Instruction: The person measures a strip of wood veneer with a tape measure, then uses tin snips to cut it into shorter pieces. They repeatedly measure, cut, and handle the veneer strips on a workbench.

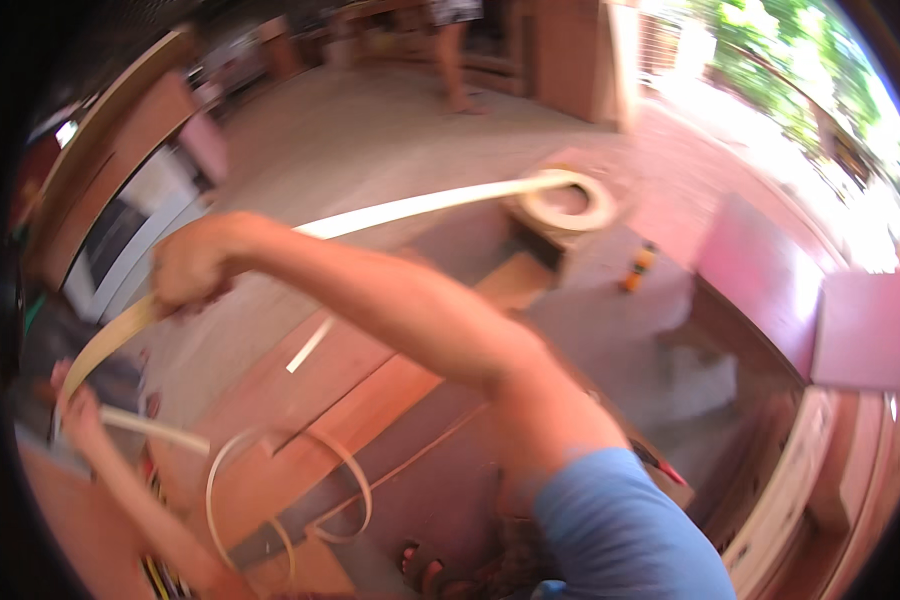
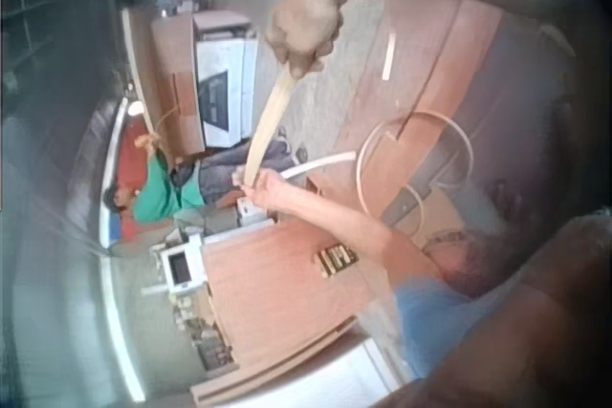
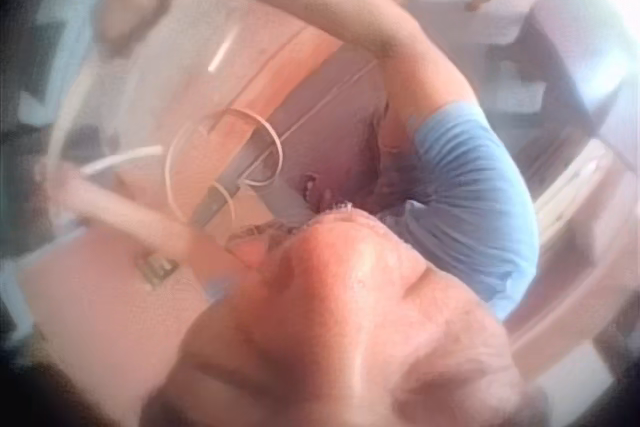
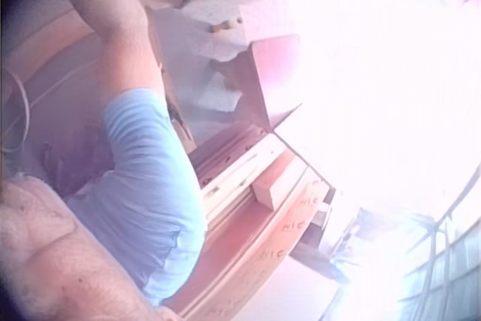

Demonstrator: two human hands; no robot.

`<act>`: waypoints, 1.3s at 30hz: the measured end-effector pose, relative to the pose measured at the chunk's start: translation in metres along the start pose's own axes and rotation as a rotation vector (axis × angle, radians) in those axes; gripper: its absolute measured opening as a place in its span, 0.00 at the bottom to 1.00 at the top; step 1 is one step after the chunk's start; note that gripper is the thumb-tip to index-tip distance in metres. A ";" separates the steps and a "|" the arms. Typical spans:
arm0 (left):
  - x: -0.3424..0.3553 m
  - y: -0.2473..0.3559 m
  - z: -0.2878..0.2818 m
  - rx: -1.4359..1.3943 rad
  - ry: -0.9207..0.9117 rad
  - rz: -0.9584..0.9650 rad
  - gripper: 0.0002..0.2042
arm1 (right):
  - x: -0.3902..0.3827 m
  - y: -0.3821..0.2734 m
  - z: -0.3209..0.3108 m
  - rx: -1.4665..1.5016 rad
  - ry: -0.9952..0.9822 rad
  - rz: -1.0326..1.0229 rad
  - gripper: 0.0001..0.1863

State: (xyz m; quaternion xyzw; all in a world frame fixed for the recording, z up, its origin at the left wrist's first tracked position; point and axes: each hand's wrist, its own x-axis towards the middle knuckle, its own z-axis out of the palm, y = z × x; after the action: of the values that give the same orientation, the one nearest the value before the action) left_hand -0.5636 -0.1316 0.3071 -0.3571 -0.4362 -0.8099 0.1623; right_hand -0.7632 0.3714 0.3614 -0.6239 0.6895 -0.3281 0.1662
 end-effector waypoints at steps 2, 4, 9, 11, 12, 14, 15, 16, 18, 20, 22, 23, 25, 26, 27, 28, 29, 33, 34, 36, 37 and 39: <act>-0.001 -0.003 0.006 -0.364 -0.088 -0.161 0.15 | 0.001 -0.008 0.012 -0.021 0.018 0.029 0.15; -0.007 -0.005 0.040 0.087 0.890 0.410 0.08 | 0.001 -0.019 0.021 -0.076 0.074 -0.009 0.15; 0.010 -0.019 0.119 -0.242 0.787 0.521 0.07 | -0.003 -0.021 0.029 0.186 -0.115 0.160 0.19; 0.012 -0.020 0.123 -0.226 0.795 0.507 0.06 | -0.006 -0.012 0.031 0.221 -0.174 0.209 0.19; 0.010 -0.022 0.118 -0.189 0.871 0.527 0.05 | -0.009 -0.003 0.029 0.235 -0.210 0.245 0.19; 0.003 -0.026 0.105 -0.204 0.966 0.527 0.02 | -0.021 0.014 0.022 0.247 -0.248 0.310 0.18; 0.000 -0.030 0.098 -0.162 0.942 0.494 0.02 | -0.025 0.022 0.021 0.248 -0.258 0.325 0.18; -0.003 -0.036 0.092 -0.148 0.969 0.479 0.03 | -0.027 0.031 0.022 0.265 -0.274 0.316 0.18; -0.004 -0.044 0.087 -0.235 1.010 0.456 0.03 | -0.027 0.048 0.027 0.199 -0.333 0.324 0.17; 0.005 -0.052 0.089 -0.184 0.996 0.441 0.03 | -0.024 0.060 0.034 0.217 -0.404 0.299 0.16; 0.015 -0.061 0.100 -0.165 0.987 0.424 0.03 | -0.014 0.066 0.040 0.331 -0.582 0.299 0.14; 0.020 -0.066 0.108 -0.175 0.962 0.405 0.03 | -0.013 0.065 0.047 0.410 -0.626 0.259 0.15; 0.031 -0.078 0.127 -0.075 0.957 0.392 0.03 | -0.009 0.056 0.055 0.514 -0.645 0.196 0.18; 0.035 -0.087 0.138 -0.031 0.948 0.375 0.04 | -0.005 0.049 0.062 0.543 -0.619 0.171 0.20; 0.040 -0.098 0.150 0.005 0.946 0.337 0.04 | 0.001 0.041 0.069 0.565 -0.596 0.187 0.22; 0.045 -0.112 0.162 0.045 0.914 0.336 0.04 | 0.008 0.031 0.074 0.631 -0.539 0.102 0.21; 0.051 -0.127 0.174 0.066 0.926 0.324 0.04 | 0.017 0.021 0.079 0.687 -0.483 0.060 0.19; 0.069 -0.167 0.202 0.176 0.897 0.276 0.04 | 0.049 -0.017 0.092 0.634 -0.170 0.043 0.14; 0.070 -0.167 0.201 0.160 0.925 0.267 0.04 | 0.051 -0.023 0.095 0.623 -0.136 0.093 0.13; 0.073 -0.153 0.187 0.117 0.868 0.261 0.04 | 0.049 -0.028 0.096 0.644 -0.092 0.085 0.13; 0.071 -0.142 0.175 0.156 0.823 0.309 0.04 | 0.046 -0.028 0.095 0.632 -0.106 0.104 0.15; 0.062 -0.105 0.142 0.124 0.873 0.354 0.06 | 0.030 -0.023 0.094 0.516 -0.179 0.197 0.15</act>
State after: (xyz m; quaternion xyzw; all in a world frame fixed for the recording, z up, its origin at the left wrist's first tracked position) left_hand -0.6048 0.0478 0.3410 -0.0420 -0.3072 -0.8164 0.4871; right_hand -0.6908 0.3193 0.3129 -0.5175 0.6230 -0.4188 0.4106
